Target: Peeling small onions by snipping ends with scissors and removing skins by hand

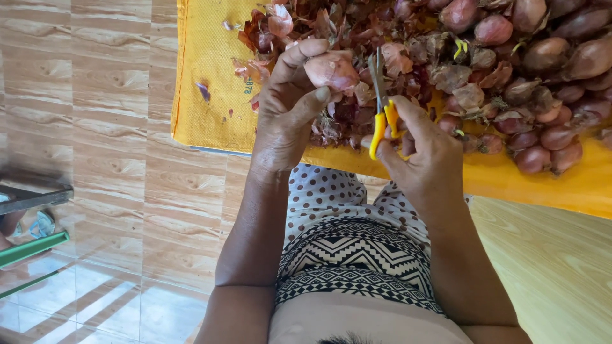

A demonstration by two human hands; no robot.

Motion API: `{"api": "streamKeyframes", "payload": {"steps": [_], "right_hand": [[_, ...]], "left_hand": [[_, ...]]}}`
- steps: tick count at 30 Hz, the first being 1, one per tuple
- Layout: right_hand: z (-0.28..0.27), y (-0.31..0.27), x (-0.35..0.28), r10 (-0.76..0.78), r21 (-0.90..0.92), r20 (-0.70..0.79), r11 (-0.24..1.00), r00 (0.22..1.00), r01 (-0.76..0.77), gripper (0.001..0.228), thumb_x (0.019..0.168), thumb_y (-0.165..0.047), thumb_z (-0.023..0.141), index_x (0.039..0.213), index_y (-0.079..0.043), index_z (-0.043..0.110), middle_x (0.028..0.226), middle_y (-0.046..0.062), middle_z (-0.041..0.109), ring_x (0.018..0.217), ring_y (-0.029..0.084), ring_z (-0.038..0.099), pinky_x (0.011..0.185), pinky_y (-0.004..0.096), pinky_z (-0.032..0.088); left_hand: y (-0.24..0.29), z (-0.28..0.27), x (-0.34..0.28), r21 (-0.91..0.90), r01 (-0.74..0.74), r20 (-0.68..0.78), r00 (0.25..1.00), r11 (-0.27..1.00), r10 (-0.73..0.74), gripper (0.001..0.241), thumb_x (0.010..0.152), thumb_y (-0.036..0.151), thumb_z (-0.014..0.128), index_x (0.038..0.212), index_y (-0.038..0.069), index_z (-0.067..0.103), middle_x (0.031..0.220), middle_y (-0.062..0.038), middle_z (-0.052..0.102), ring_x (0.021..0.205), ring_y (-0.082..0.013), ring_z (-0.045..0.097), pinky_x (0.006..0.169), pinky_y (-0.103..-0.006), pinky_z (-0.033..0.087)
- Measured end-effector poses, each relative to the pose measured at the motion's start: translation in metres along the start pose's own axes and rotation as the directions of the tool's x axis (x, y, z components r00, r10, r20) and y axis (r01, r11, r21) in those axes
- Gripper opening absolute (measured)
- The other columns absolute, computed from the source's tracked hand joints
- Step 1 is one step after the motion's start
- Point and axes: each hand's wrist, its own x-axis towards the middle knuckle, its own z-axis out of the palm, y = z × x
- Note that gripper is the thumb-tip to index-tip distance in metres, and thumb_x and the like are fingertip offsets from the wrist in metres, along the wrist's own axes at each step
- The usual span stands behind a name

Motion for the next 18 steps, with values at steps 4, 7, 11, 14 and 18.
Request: {"api": "streamKeyframes", "payload": {"steps": [4,7,11,14,18], "right_hand": [[0.0015,0.0014,0.0037,-0.127,-0.200,0.016,0.971,0.992,0.127,0.052,0.062,-0.001,0.071,0.109,0.004,0.050,0.086,0.013,0.059,0.060,0.015,0.050,0.048,0.022,0.040],[0.0034,0.0021,0.0041,-0.179,-0.292,0.011,0.940,0.984,0.174,0.051,0.062,-0.003,0.073,0.109,0.001,0.052,0.084,0.011,0.060,0.065,0.017,0.054,0.051,0.024,0.042],[0.0028,0.0011,0.0040,-0.177,-0.288,0.013,0.942,0.984,0.173,0.047,0.065,0.002,0.070,0.108,0.001,0.053,0.087,0.014,0.062,0.064,0.018,0.055,0.051,0.025,0.042],[0.0044,0.0066,0.0016,-0.144,-0.225,0.019,0.963,0.989,0.144,0.042,0.071,0.005,0.068,0.110,0.004,0.053,0.071,0.010,0.057,0.049,0.012,0.042,0.041,0.022,0.034],[0.0034,0.0000,0.0009,0.007,-0.016,0.024,1.000,1.000,-0.006,0.043,0.069,0.009,0.063,0.110,0.009,0.050,0.072,0.011,0.057,0.045,0.008,0.040,0.036,0.017,0.031]], "left_hand": [[-0.0008,-0.0029,0.0005,0.030,0.002,0.011,1.000,1.000,-0.002,0.041,0.081,-0.011,0.051,0.118,0.007,0.045,0.117,-0.011,0.051,0.096,-0.0166,0.055,0.085,-0.0284,0.048],[-0.0003,-0.0031,0.0005,0.039,0.005,0.020,1.000,0.999,-0.006,0.045,0.082,-0.015,0.048,0.119,0.009,0.046,0.120,-0.010,0.050,0.098,-0.0161,0.054,0.083,-0.0278,0.048],[0.0004,-0.0029,-0.0004,0.021,0.009,0.024,1.000,1.000,-0.009,0.046,0.082,-0.017,0.046,0.120,0.010,0.047,0.122,-0.010,0.050,0.098,-0.0157,0.055,0.084,-0.0271,0.048],[0.0002,-0.0039,-0.0006,-0.013,0.025,0.020,1.000,1.000,-0.024,0.047,0.081,-0.018,0.046,0.120,0.009,0.046,0.124,-0.011,0.048,0.099,-0.0174,0.055,0.084,-0.0267,0.048],[0.0003,-0.0063,-0.0010,-0.074,0.033,0.024,0.999,0.997,-0.031,0.048,0.081,-0.016,0.046,0.121,0.011,0.047,0.125,-0.013,0.048,0.099,-0.0181,0.056,0.087,-0.0278,0.049]]}}
